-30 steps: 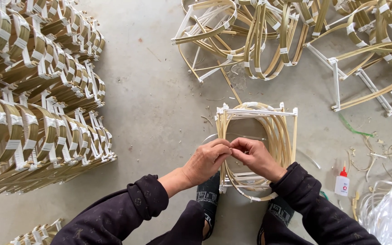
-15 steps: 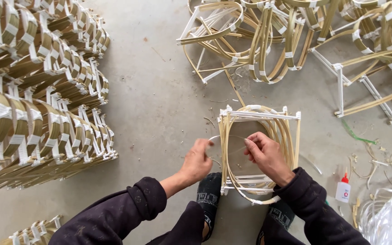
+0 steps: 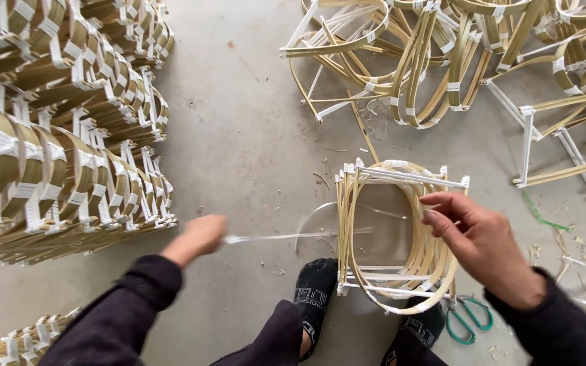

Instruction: The person assembles a small wooden frame by hand, securing curved wooden pieces with white plastic ties and applying glue to the joints. They then add a second frame layer and continue securing the structure with ties and glue.

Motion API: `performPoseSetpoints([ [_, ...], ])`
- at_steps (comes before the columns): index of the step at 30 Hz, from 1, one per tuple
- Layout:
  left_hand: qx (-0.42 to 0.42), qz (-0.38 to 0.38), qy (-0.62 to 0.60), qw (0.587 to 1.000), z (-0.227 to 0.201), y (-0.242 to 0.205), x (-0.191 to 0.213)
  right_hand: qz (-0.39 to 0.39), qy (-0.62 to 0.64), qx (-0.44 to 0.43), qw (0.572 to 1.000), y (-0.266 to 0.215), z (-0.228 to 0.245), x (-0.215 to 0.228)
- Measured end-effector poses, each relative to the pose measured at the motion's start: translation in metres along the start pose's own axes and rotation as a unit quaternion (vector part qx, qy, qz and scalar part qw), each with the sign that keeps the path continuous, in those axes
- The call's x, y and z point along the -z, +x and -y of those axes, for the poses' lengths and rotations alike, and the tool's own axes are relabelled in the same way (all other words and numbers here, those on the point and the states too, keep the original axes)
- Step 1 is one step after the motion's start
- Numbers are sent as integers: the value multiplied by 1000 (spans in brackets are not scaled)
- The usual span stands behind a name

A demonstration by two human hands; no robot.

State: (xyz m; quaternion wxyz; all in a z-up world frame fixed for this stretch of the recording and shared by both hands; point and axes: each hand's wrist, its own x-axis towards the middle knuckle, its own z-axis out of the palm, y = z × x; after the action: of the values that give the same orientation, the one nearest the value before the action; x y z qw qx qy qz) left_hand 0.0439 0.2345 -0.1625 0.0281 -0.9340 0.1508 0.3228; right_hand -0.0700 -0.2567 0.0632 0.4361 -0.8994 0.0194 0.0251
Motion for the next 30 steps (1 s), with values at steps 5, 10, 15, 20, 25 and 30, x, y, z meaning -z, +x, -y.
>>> performPoseSetpoints([
  [5,-44,88,245,965,119,-18,-114,83,-201,-2,976,20,38,12],
  [10,-191,-38,319,928,62,-38,-82,257,-327,61,907,50,-18,-27],
  [15,-216,-139,-97,962,-95,23,7,341,-448,273,780,97,-193,-120],
  [20,-188,-150,-151,959,-184,76,18,362,-446,206,792,123,-299,-196],
  [25,-180,-176,-112,961,-180,109,-47,411,-509,84,751,145,-313,-234],
  [30,-218,-120,-33,968,-167,86,-27,460,-477,-20,748,130,-270,-228],
])
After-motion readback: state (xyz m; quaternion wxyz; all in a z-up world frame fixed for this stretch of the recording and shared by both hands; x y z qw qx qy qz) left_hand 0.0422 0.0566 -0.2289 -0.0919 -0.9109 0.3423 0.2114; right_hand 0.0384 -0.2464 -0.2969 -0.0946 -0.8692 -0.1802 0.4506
